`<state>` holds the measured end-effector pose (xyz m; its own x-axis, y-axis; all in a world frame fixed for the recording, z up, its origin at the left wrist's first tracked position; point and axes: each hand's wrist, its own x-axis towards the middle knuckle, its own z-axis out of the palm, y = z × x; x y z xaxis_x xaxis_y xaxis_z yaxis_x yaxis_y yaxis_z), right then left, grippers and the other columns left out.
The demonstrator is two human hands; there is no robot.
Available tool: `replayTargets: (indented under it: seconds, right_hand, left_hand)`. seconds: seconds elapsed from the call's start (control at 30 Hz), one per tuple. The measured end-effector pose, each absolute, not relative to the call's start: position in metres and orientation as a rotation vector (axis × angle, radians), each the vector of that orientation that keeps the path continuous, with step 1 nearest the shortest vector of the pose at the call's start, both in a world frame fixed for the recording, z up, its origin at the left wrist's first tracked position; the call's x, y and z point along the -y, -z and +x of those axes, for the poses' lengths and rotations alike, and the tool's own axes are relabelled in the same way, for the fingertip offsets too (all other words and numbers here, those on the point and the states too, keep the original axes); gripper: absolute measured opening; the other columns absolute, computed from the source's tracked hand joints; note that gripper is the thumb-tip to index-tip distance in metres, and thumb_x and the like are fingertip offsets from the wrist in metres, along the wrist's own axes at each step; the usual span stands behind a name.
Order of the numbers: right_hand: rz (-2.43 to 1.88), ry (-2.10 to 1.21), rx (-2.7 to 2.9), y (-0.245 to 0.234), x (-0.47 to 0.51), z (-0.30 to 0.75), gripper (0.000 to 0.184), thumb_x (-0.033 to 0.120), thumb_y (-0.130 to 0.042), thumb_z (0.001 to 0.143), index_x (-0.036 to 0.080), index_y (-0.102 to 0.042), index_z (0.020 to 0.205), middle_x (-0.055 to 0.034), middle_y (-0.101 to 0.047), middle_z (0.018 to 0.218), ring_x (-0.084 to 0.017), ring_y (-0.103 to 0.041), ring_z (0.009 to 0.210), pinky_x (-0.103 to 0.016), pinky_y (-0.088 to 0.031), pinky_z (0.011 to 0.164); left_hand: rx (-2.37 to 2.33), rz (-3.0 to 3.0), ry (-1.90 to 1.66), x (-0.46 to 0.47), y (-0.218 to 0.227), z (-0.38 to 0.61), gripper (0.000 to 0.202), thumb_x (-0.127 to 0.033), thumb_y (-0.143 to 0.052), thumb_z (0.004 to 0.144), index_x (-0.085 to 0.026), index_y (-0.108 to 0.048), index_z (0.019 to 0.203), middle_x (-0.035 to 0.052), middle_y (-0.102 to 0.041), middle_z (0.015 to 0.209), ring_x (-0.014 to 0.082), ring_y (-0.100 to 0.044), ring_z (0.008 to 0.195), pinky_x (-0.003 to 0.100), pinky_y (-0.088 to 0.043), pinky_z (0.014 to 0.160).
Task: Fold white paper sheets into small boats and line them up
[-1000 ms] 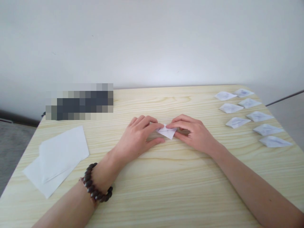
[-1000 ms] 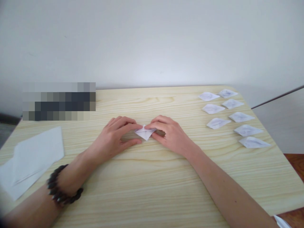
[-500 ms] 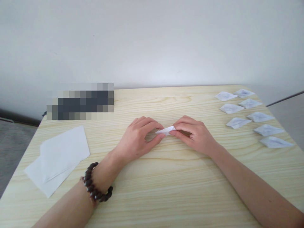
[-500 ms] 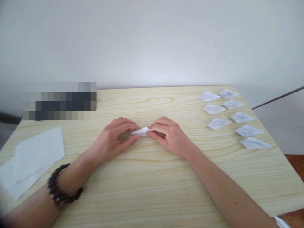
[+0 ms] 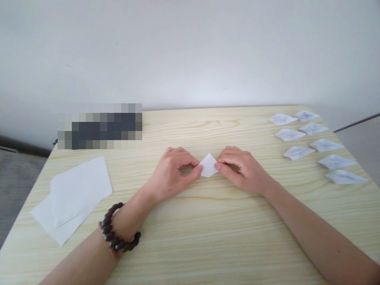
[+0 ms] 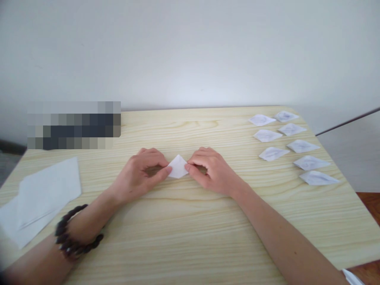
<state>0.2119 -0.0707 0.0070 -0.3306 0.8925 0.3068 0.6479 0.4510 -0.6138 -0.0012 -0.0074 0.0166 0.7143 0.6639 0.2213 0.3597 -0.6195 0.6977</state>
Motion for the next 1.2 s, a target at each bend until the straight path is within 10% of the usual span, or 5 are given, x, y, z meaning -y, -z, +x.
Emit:
replayTargets:
  seconds: [1.2]
  right_hand:
    - [-1.197, -0.41, 2.269, -0.002, 0.068, 0.227, 0.026, 0.011, -0.052, 0.089, 0.022, -0.07, 0.104, -0.0064, -0.058, 0.098, -0.016, -0.058, 0.083, -0.031, -0.052, 0.074]
  left_hand:
    - [-0.39, 2.801, -0.636, -0.003, -0.013, -0.011, 0.023, -0.013, -0.049, 0.095, -0.015, -0.07, 0.1, 0.0085, -0.069, 0.093, 0.0167, -0.06, 0.086, 0.028, -0.051, 0.073]
